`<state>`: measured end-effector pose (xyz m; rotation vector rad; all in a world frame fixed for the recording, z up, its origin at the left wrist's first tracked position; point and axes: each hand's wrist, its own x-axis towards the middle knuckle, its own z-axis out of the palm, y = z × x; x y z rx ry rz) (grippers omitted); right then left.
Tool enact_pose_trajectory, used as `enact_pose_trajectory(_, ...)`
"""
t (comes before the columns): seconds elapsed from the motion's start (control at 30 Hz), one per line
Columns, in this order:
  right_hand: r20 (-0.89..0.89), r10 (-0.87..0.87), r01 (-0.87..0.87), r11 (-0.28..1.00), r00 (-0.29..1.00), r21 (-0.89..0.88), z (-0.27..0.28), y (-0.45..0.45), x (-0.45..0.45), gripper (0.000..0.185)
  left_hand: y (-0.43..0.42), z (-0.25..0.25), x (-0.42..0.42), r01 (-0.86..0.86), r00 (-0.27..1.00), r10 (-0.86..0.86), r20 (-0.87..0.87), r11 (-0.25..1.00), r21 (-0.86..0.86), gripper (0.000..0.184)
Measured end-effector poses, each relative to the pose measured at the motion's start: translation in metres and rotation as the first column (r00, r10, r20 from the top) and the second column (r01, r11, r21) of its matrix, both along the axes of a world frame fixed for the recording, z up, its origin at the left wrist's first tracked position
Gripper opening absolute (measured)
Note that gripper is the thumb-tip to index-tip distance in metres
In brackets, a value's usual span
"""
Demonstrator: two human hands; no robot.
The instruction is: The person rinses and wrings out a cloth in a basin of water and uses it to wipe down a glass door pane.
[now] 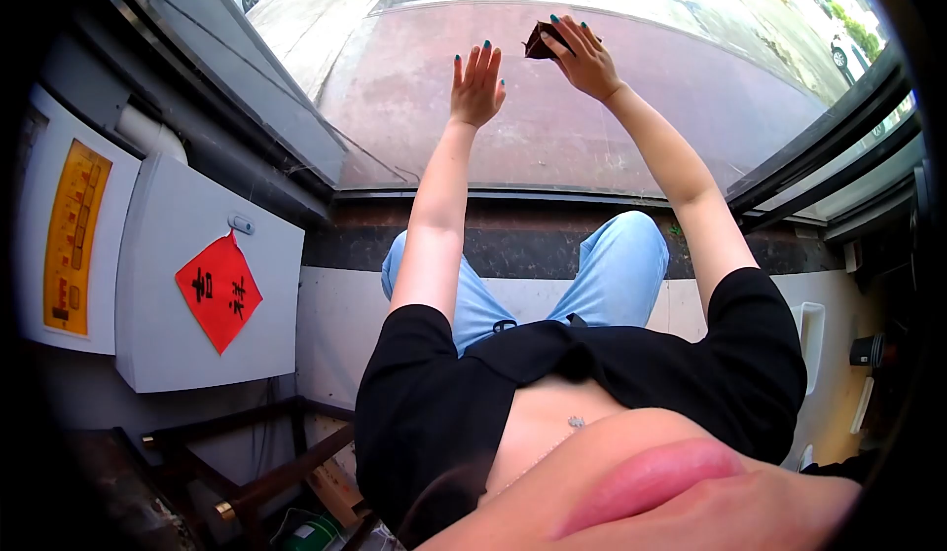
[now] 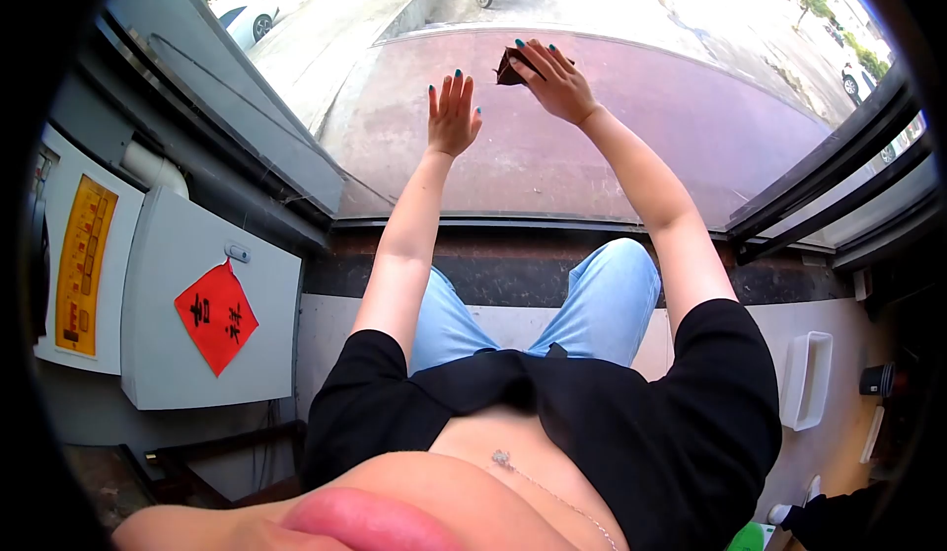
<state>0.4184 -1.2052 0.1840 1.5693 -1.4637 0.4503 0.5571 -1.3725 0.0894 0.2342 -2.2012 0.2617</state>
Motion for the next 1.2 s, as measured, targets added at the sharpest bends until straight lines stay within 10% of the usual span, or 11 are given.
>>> enact_pose_trajectory(0.2, 0.008, -0.262, 0.259, 0.948, 0.965, -0.184, 0.004, -0.016, 0.013, 0.045, 0.0, -0.004, 0.008, -0.083, 0.989, 0.099, -0.108, 0.987, 0.141, 0.084)
enact_pose_trajectory(0.53, -0.546, 0.045, 0.204, 0.899, 0.837, 0.388, -0.086, -0.043, 0.037, 0.052, -0.027, -0.012, 0.052, -0.165, 0.972, 0.145, 0.184, 0.982, 0.095, 0.097)
enact_pose_trajectory(1.07, -0.207, -0.372, 0.354, 0.928, 0.905, -0.117, 0.082, -0.081, 0.077, 0.055, -0.027, 0.012, 0.056, -0.176, 0.98, 0.19, -0.051, 0.961, 0.212, 0.105)
enact_pose_trajectory(1.2, -0.159, -0.158, 0.159, 0.987, 0.975, -0.003, 0.042, -0.095, 0.077, 0.052, -0.032, 0.009, 0.058, -0.168, 0.982, 0.185, -0.035, 0.948, 0.272, 0.108)
